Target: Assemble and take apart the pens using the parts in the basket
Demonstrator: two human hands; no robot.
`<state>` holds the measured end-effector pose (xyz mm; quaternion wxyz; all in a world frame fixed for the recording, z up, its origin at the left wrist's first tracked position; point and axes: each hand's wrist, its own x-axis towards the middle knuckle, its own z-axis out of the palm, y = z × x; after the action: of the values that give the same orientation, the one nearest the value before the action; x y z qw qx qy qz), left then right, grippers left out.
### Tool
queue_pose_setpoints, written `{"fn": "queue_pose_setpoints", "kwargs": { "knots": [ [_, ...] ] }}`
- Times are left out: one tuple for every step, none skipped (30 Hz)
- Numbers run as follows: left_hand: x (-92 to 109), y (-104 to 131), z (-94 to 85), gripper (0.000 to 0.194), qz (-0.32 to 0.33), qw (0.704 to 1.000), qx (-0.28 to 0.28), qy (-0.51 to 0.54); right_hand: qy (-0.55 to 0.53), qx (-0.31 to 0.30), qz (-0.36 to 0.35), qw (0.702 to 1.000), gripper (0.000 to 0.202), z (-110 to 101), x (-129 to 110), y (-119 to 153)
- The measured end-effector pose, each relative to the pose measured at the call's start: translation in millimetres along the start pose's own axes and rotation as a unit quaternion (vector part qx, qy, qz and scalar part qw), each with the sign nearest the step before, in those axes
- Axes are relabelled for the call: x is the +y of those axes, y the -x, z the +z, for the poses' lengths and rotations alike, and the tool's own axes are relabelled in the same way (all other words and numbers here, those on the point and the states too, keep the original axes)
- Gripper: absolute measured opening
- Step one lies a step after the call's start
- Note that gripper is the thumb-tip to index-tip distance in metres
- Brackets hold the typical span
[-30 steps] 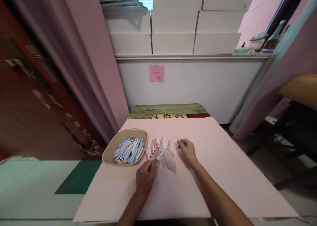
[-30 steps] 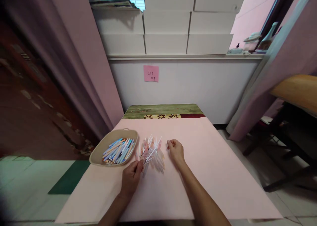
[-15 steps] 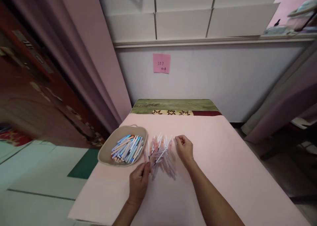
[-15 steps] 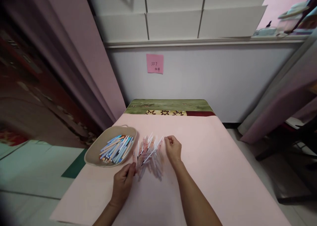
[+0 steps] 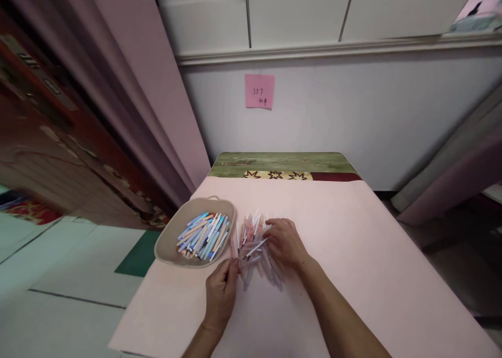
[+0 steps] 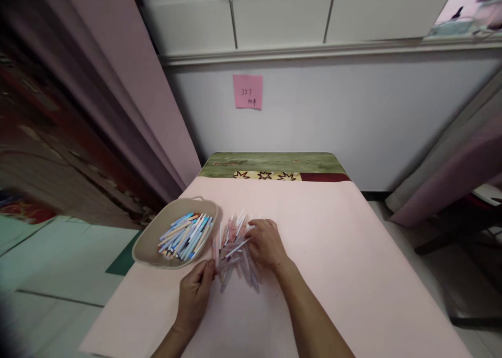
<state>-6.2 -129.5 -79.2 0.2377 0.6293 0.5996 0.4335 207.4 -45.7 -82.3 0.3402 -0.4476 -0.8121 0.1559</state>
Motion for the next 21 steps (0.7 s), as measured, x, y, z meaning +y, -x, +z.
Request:
{"fn": "queue_pose_setpoints", "kwargs": {
  "knots": [
    [-0.4, 0.0, 0.0, 0.032, 0.0, 1.0, 0.0, 0.003, -0.007, 0.001, -0.003, 1.0, 0.026, 0.0, 1.2, 0.4],
    [-0.7, 0.1, -0.2, 0.031, 0.002, 1.0, -0.001, 0.006, -0.018, 0.003, -0.006, 1.0, 0.025, -0.2, 2.6, 0.8],
    [-0.9, 0.4, -0.4, 0.031, 0.005, 1.0, -0.002, 0.008, -0.029, 0.006, -0.006, 1.0, 0.024, -0.4, 4.1, 1.1],
    [-1.1, 0.8, -0.9, 0.03, 0.011, 1.0, -0.001, 0.008, -0.042, 0.01, -0.002, 0.999, 0.022, -0.8, 5.5, 1.3],
    [-1.2, 1.4, -1.4, 0.03, 0.021, 1.0, 0.001, 0.004, -0.054, 0.015, 0.006, 0.998, 0.021, -1.5, 6.8, 1.4],
    [-1.0, 2.0, -2.1, 0.029, 0.036, 0.999, 0.004, -0.002, -0.069, 0.021, 0.014, 0.997, 0.019, -2.7, 7.7, 1.4],
    [-0.7, 2.7, -2.8, 0.027, 0.056, 0.998, 0.009, -0.011, -0.088, 0.031, 0.023, 0.995, 0.016, -4.4, 8.2, 1.3],
    [-0.2, 3.4, -3.3, 0.023, 0.083, 0.996, 0.018, -0.025, -0.109, 0.044, 0.031, 0.993, 0.013, -6.9, 8.2, 1.2],
    [0.5, 4.2, -3.4, 0.017, 0.118, 0.992, 0.032, -0.043, -0.134, 0.057, 0.037, 0.989, 0.012, -10.1, 7.8, 1.2],
    [1.3, 5.0, -3.1, 0.011, 0.157, 0.984, 0.049, -0.067, -0.157, 0.069, 0.042, 0.984, 0.011, -14.0, 6.8, 1.3],
    [2.1, 5.8, -2.2, 0.015, 0.197, 0.973, 0.066, -0.096, -0.178, 0.075, 0.047, 0.98, 0.01, -18.4, 5.3, 1.5],
    [2.9, 6.6, -0.9, 0.025, 0.233, 0.96, 0.084, -0.127, -0.197, 0.07, 0.054, 0.976, 0.011, -23.3, 3.3, 2.0],
    [3.5, 7.5, 0.8, 0.035, 0.263, 0.947, 0.099, -0.158, -0.212, 0.055, 0.062, 0.974, 0.012, -28.2, 0.7, 2.6],
    [3.9, 8.2, 2.7, 0.042, 0.287, 0.934, 0.109, -0.184, -0.227, 0.031, 0.07, 0.971, 0.012, -32.9, -2.5, 3.3],
    [4.0, 9.0, 4.4, 0.047, 0.302, 0.925, 0.111, -0.202, -0.241, 0.004, 0.079, 0.967, 0.012, -37.0, -6.2, 4.1],
    [3.7, 9.5, 5.8, 0.051, 0.311, 0.92, 0.107, -0.214, -0.256, -0.026, 0.087, 0.962, 0.013, -40.4, -10.5, 4.9],
    [3.2, 10.0, 6.6, 0.053, 0.315, 0.918, 0.1, -0.22, -0.272, -0.054, 0.092, 0.956, 0.013, -42.9, -15.1, 5.5],
    [2.5, 10.4, 6.8, 0.053, 0.317, 0.918, 0.091, -0.221, -0.288, -0.081, 0.096, 0.95, 0.013, -44.3, -19.7, 6.0],
    [1.7, 10.8, 6.4, 0.051, 0.316, 0.919, 0.078, -0.22, -0.3, -0.104, 0.099, 0.943, 0.013, -44.9, -24.3, 6.3],
    [1.0, 11.1, 5.5, 0.048, 0.314, 0.922, 0.066, -0.218, -0.311, -0.123, 0.102, 0.937, 0.013, -44.6, -28.5, 6.4],
    [0.7, 11.5, 4.3, 0.043, 0.311, 0.924, 0.054, -0.217, -0.319, -0.137, 0.105, 0.932, 0.014, -43.7, -32.1, 6.4]
  ]
}}
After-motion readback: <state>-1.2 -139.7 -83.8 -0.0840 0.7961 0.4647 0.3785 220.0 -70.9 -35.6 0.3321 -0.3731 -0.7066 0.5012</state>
